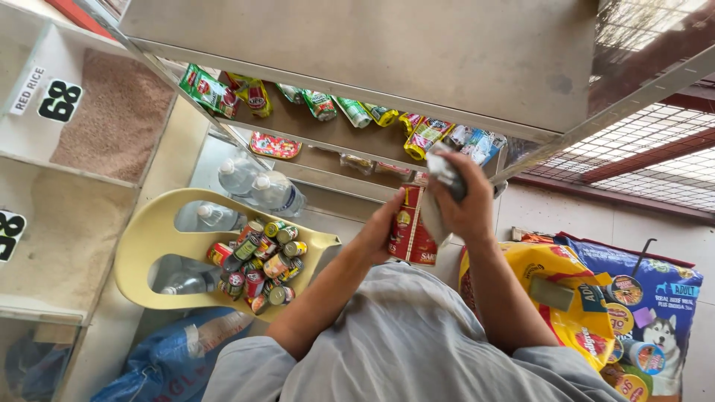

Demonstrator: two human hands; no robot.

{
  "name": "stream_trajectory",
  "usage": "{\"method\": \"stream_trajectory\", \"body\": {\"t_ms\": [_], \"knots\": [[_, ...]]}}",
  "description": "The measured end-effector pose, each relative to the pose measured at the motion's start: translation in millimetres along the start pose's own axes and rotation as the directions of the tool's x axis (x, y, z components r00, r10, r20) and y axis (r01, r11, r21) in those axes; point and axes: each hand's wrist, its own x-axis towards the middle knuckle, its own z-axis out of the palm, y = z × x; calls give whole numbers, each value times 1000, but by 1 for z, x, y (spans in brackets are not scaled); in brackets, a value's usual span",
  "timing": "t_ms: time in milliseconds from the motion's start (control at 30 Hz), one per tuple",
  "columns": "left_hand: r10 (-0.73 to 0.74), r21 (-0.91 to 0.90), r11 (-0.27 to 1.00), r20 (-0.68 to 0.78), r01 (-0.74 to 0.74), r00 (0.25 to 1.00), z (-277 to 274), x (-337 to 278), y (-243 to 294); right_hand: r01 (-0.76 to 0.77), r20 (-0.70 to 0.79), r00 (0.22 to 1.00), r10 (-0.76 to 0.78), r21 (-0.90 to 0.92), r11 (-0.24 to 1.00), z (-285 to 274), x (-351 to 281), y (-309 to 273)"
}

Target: Cleaning a grocery store shelf with a sponge and wiping down canned goods with a cloth before restocking them.

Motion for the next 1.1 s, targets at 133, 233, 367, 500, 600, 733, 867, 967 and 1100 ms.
{"method": "stream_trajectory", "body": {"t_ms": [133,233,367,500,600,733,867,967,1100], "knots": [[-58,-64,996,30,60,998,18,-24,16,4,-113,994,-15,-90,996,9,35,-32],[15,-122,992,-20,-17,1000,-10,-10,27,116,79,991,-107,-112,987,32,25,-67],[49,-234,970,-93,-70,994,-8,-29,63,150,180,976,-120,-162,975,56,1,-89],[107,-181,977,-62,-116,992,-16,-46,88,21,177,984,-21,4,1000,81,-12,-86],[65,-117,991,-6,-65,998,-36,-52,90,-11,42,999,9,53,999,100,3,-66],[-24,-69,997,46,27,999,-51,-59,97,56,-136,988,-66,-77,995,105,49,-82],[20,-127,992,15,-18,1000,-55,-59,112,156,-110,978,-178,-180,971,128,42,-115],[47,-186,981,-26,-51,999,-79,-50,123,259,19,964,-265,-302,917,139,18,-138],[45,-151,987,-93,-59,995,-59,-69,132,252,119,964,-238,-127,959,142,-18,-114]]}}
